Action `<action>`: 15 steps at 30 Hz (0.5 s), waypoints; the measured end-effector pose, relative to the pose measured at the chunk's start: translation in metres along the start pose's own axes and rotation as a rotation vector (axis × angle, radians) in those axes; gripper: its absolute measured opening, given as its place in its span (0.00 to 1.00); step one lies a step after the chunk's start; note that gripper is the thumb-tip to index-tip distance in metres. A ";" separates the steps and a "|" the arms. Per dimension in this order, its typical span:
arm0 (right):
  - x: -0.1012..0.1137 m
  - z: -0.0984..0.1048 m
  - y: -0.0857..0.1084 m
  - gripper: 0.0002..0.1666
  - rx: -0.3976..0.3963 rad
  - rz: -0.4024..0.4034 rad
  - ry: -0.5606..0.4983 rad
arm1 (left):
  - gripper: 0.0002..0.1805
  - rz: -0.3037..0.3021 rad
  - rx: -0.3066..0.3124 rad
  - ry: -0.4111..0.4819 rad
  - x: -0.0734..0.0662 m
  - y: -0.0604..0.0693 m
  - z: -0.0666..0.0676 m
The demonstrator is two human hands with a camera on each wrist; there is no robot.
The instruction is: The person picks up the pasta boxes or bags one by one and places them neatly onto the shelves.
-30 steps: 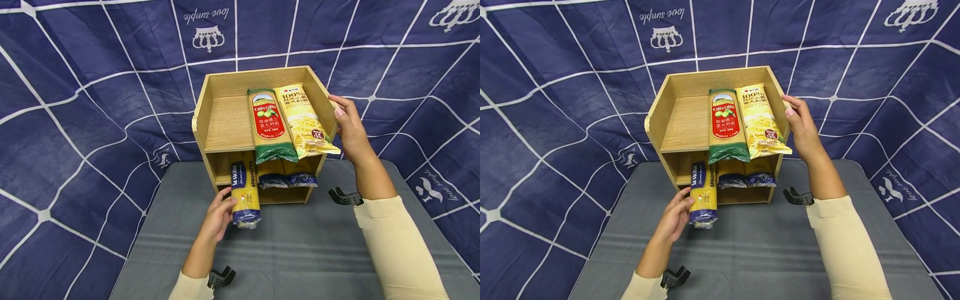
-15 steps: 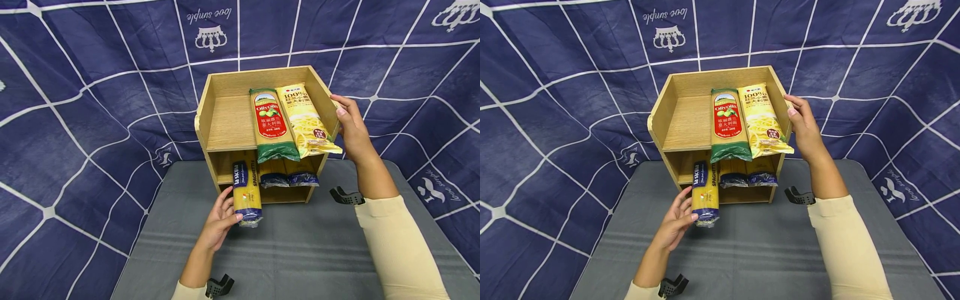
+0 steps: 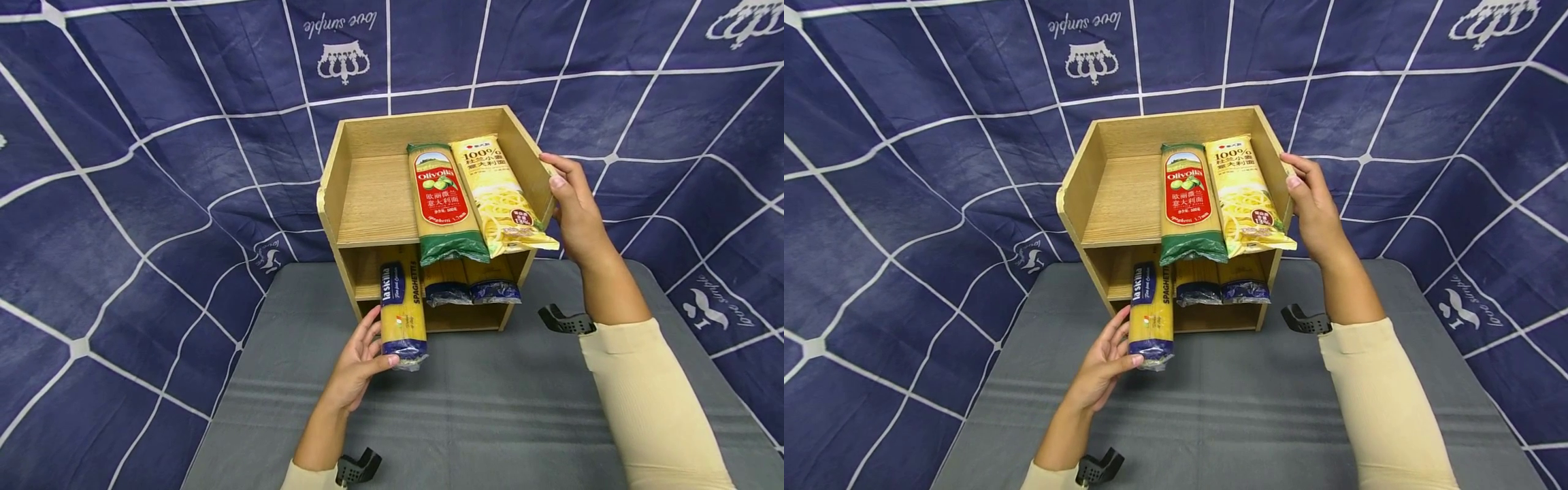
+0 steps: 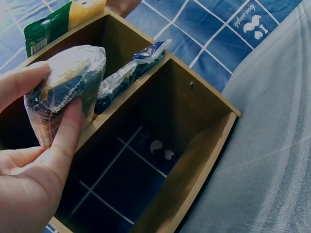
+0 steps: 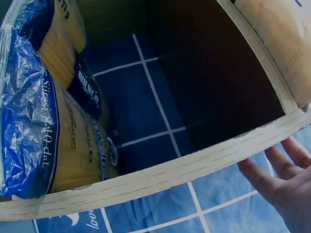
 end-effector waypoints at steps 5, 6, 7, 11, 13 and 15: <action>0.000 0.001 0.000 0.24 -0.001 -0.004 0.000 | 0.55 0.009 -0.025 0.009 0.001 -0.003 0.002; 0.000 0.002 0.000 0.24 -0.002 -0.006 0.001 | 0.54 0.010 -0.033 0.008 0.001 -0.004 0.002; 0.000 0.002 0.000 0.24 -0.002 -0.008 0.003 | 0.54 0.011 -0.042 0.007 0.001 -0.005 0.002; -0.001 0.002 0.000 0.24 -0.004 -0.011 0.006 | 0.54 0.008 -0.076 -0.003 -0.001 -0.010 0.003; -0.001 0.002 0.000 0.24 -0.006 -0.012 0.004 | 0.53 0.003 -0.093 -0.004 -0.002 -0.012 0.004; -0.001 0.002 0.000 0.24 -0.006 -0.012 0.004 | 0.52 0.000 -0.112 -0.010 -0.002 -0.014 0.005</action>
Point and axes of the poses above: each hand's wrist, its own y-axis away from the middle knuckle, its own z-axis out of the back of the hand, x = y × z, the point moved 9 cm from there along -y, towards the middle knuckle, and after that the axes turned 14 degrees about z, right-handed, at the moved point
